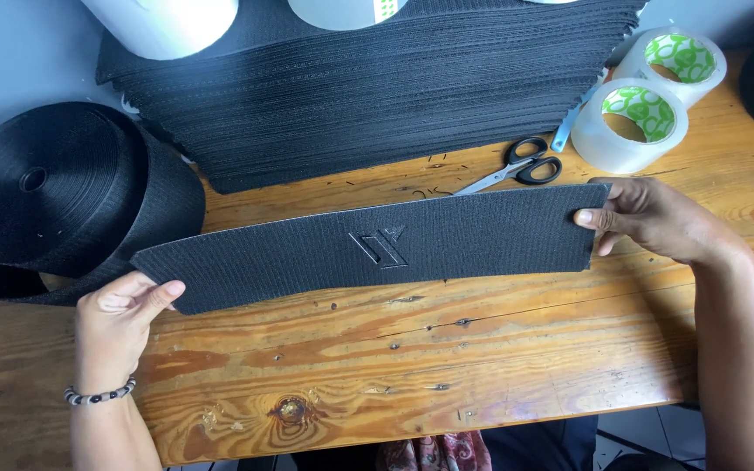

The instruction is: The person uses scissors to cut a piece of black fabric on a wooden table. They trim the edges of the fabric, then lift and turn it over to show a logo before continuing to cut the other side.

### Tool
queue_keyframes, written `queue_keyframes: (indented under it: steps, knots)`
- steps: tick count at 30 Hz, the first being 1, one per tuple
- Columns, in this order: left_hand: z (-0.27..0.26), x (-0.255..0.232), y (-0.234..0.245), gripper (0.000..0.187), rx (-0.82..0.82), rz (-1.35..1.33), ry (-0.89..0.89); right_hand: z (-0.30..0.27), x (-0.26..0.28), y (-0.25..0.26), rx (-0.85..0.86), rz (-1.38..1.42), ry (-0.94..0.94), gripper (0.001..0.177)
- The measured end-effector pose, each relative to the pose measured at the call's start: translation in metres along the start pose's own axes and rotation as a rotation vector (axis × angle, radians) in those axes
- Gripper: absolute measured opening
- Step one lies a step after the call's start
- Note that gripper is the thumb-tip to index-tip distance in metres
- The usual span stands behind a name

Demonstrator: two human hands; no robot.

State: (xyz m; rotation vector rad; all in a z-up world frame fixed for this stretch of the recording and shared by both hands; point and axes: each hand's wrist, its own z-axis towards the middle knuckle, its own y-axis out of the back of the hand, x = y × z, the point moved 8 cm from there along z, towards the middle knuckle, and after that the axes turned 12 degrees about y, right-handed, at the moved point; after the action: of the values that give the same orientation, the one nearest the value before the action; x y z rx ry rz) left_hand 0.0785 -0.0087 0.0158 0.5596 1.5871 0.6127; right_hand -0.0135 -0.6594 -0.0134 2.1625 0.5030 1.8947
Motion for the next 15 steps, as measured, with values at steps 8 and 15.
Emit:
queue_keyframes:
  steps: [8,15]
  knots:
    - [-0.001,-0.004,0.001,0.044,-0.001,0.017,-0.013,0.001,0.006,-0.005,0.035,0.043,0.035,0.024]
    - [-0.004,-0.007,0.004,0.042,-0.014,0.019,0.011,-0.001,0.011,-0.004,-0.001,-0.123,-0.01,0.039]
